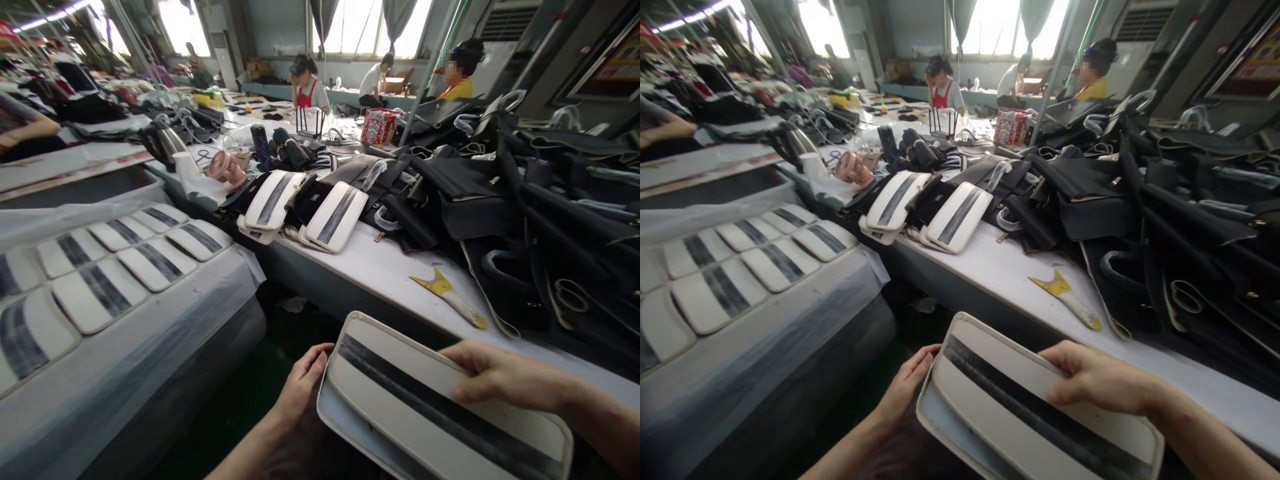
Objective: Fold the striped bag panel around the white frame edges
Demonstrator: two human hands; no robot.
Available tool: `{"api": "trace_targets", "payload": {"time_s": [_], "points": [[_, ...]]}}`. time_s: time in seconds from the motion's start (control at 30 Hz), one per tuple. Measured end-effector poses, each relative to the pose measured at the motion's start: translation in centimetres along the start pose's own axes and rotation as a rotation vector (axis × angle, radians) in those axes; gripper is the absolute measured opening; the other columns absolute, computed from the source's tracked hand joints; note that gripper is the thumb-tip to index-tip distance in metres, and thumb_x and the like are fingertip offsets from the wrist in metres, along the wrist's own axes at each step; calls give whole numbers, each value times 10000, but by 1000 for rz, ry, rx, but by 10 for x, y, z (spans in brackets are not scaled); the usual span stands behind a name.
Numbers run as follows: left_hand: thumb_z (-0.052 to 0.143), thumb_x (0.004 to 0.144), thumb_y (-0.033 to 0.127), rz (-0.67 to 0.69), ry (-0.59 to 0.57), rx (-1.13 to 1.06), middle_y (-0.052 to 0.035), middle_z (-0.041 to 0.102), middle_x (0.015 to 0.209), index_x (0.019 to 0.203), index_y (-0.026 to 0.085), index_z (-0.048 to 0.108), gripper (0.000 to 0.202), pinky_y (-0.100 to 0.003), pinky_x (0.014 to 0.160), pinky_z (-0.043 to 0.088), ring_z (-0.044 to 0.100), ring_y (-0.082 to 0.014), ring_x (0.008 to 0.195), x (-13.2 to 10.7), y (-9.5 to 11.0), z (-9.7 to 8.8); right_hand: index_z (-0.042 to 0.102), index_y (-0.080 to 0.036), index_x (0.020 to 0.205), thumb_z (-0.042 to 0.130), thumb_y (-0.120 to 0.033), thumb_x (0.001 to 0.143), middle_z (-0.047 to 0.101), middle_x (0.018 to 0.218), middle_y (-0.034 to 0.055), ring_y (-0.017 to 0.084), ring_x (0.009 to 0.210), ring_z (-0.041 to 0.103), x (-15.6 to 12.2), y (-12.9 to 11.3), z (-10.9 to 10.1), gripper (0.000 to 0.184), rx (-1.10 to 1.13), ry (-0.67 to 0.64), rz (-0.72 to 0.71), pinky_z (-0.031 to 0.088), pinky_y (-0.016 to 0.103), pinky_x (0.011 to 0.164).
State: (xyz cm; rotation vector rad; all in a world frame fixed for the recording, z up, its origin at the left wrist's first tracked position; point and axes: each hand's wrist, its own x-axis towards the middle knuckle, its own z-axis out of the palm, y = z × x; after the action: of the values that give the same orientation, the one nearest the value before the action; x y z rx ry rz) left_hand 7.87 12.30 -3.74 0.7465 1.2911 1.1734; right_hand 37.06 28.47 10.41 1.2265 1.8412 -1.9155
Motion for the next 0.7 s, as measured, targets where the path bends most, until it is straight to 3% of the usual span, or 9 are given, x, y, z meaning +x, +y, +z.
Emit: {"api": "trace_targets", "payload": {"time_s": [0.2,0.3,0.37,0.4,0.47,0.57,0.7], "points": [[522,908,576,-35,9,-11,-74,675,1179,1199,211,636,481,-377,959,443,591,-269,1109,4,-5,-2,753,-218,938,764,-291,653,738,901,-18,203,825,689,17,29,1,295,94,-109,124,530,239,709],[519,907,579,-45,3,-42,-80,667,1201,1209,211,630,489,-387,974,441,590,-275,1126,6,-7,-2,747,-184,979,737,-239,642,746,923,-2,202,813,694,32,27,4,342,105,-237,109,520,247,715],[517,906,580,-44,-2,-69,-88,661,1216,1214,205,626,498,-393,979,443,590,-280,1135,9,-9,-1,741,-171,968,695,-191,632,747,906,1,208,791,695,41,23,9,340,31,-249,80,513,244,684],[514,908,579,-42,-4,-81,-91,658,1221,1220,203,622,501,-395,983,443,589,-282,1140,9,-10,0,735,-174,960,665,-170,632,745,903,1,216,796,694,44,23,12,336,-46,-193,58,512,245,672],[509,913,571,-40,-6,-115,-95,653,1232,1229,199,615,499,-400,995,439,585,-285,1153,11,-12,2,713,-192,989,608,-145,647,738,940,17,246,844,693,44,28,23,361,-294,39,7,532,281,701],[514,920,554,-45,-21,-213,-90,639,1266,1242,204,606,485,-410,1029,421,567,-289,1188,12,-16,6,611,-209,1248,542,-177,762,670,1192,97,307,1059,645,35,48,45,491,-749,428,-140,531,424,909],[462,939,575,-67,-48,-356,-82,629,1293,1282,222,575,506,-424,1060,404,561,-281,1206,14,-20,12,376,-288,1477,463,-212,892,492,1453,70,296,1267,525,24,67,72,596,-1095,668,-522,512,459,999]]}}
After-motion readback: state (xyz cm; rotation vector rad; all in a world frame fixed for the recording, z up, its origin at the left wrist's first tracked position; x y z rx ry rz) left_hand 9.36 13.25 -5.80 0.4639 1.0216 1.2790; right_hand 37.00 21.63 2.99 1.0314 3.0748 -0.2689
